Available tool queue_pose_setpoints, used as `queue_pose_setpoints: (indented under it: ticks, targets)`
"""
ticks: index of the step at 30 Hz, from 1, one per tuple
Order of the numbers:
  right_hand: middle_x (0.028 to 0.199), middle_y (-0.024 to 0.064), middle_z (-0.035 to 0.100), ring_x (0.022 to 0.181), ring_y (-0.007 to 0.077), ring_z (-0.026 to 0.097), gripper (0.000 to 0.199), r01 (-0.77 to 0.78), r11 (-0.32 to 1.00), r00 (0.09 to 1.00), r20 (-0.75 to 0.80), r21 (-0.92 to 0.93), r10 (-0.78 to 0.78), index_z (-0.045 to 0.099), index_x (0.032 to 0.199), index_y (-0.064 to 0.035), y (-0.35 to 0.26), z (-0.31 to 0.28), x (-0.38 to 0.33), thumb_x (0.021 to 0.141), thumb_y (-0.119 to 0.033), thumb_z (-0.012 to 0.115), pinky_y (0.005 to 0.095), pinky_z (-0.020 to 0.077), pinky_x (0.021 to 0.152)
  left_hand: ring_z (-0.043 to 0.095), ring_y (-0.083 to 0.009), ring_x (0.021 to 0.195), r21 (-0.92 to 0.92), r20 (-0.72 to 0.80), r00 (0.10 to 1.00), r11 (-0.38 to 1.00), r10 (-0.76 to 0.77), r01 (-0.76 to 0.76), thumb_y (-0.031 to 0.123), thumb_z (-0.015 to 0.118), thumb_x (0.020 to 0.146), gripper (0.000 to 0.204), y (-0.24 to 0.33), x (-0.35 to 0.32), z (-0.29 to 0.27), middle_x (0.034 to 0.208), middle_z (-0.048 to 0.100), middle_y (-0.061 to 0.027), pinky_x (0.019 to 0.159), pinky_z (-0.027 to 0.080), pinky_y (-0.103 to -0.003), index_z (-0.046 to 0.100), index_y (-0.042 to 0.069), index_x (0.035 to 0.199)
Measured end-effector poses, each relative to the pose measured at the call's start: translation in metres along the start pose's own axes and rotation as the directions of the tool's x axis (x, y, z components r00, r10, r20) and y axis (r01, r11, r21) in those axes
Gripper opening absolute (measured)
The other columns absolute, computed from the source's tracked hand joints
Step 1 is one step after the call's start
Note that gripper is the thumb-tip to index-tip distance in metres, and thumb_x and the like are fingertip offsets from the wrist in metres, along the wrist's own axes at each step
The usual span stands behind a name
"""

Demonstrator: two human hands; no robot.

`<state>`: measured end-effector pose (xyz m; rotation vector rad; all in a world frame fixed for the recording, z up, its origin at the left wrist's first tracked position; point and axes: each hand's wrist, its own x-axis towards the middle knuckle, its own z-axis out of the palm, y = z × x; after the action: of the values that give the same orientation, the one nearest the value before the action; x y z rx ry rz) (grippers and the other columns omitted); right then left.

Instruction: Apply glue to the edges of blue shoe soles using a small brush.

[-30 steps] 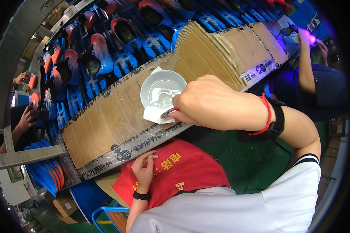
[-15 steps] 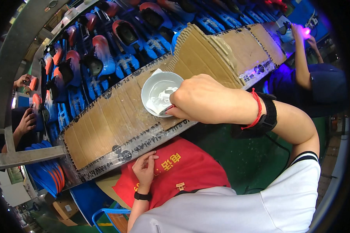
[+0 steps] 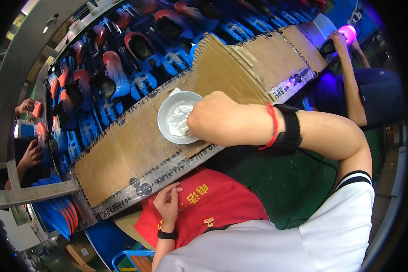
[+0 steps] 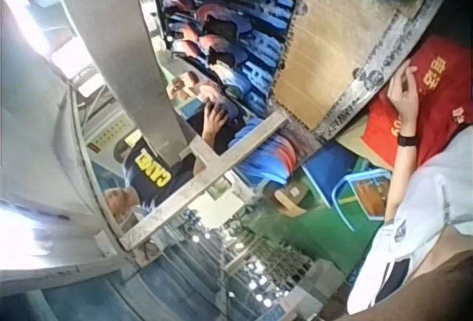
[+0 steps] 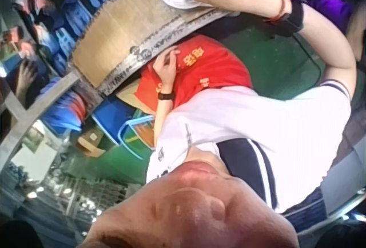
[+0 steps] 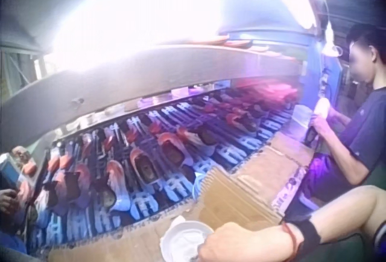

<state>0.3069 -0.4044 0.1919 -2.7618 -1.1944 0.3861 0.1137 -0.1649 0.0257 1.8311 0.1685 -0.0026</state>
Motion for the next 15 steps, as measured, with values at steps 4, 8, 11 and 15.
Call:
queue_pose_setpoints:
  ticks: [4, 8, 11, 15]
  targets:
    - [0.059, 0.0188, 0.059, 0.058, 0.0395, 0.06, 0.039, 0.068, 0.988, 0.99, -0.133, 0.142, -0.049, 0.062, 0.068, -0.0018, -0.002, 0.004, 0.003, 0.092, -0.032, 0.061, 0.0453, 0.0473, 0.054, 0.072, -0.0163, 0.083, 0.032, 0.008, 1.0, 0.999, -0.012, 0.012, -0.005, 0.06, 0.09, 0.016, 0.001, 0.0, 0.0, 0.093, 0.072, -0.0122, 0.071, 0.055, -0.024, 0.07, -0.003, 0.103]
    - [0.067, 0.0217, 0.063, 0.065, 0.0392, 0.065, 0.03, -0.001, 0.966, 0.99, -0.136, 0.258, 0.037, 0.066, 0.07, 0.0015, -0.004, -0.009, 0.0, 0.085, -0.025, 0.066, 0.0459, 0.0509, 0.058, 0.071, -0.0155, 0.083, 0.021, -0.015, 1.0, 1.0, 0.005, -0.004, -0.003, 0.06, 0.091, 0.015, -0.002, -0.001, 0.001, 0.093, 0.072, -0.0113, 0.069, 0.055, -0.023, 0.07, -0.003, 0.102]
    - [0.067, 0.022, 0.063, 0.065, 0.0395, 0.064, 0.029, -0.03, 0.96, 0.994, -0.095, 0.279, 0.059, 0.067, 0.071, 0.0015, -0.003, -0.011, -0.002, 0.084, -0.025, 0.066, 0.046, 0.0508, 0.058, 0.071, -0.0151, 0.083, 0.009, -0.023, 1.0, 1.0, -0.009, 0.009, -0.001, 0.06, 0.092, 0.015, 0.0, -0.001, 0.002, 0.094, 0.072, -0.0108, 0.068, 0.055, -0.023, 0.07, -0.003, 0.103]
    - [0.06, 0.0209, 0.059, 0.06, 0.0396, 0.061, 0.036, -0.061, 0.982, 0.994, -0.074, 0.18, 0.075, 0.064, 0.071, 0.0017, 0.004, -0.004, 0.001, 0.09, -0.028, 0.063, 0.0468, 0.0479, 0.056, 0.071, -0.0151, 0.084, 0.018, -0.02, 1.0, 1.0, -0.022, 0.023, 0.001, 0.06, 0.093, 0.014, 0.001, -0.001, 0.002, 0.095, 0.072, -0.0103, 0.068, 0.055, -0.023, 0.07, -0.002, 0.103]
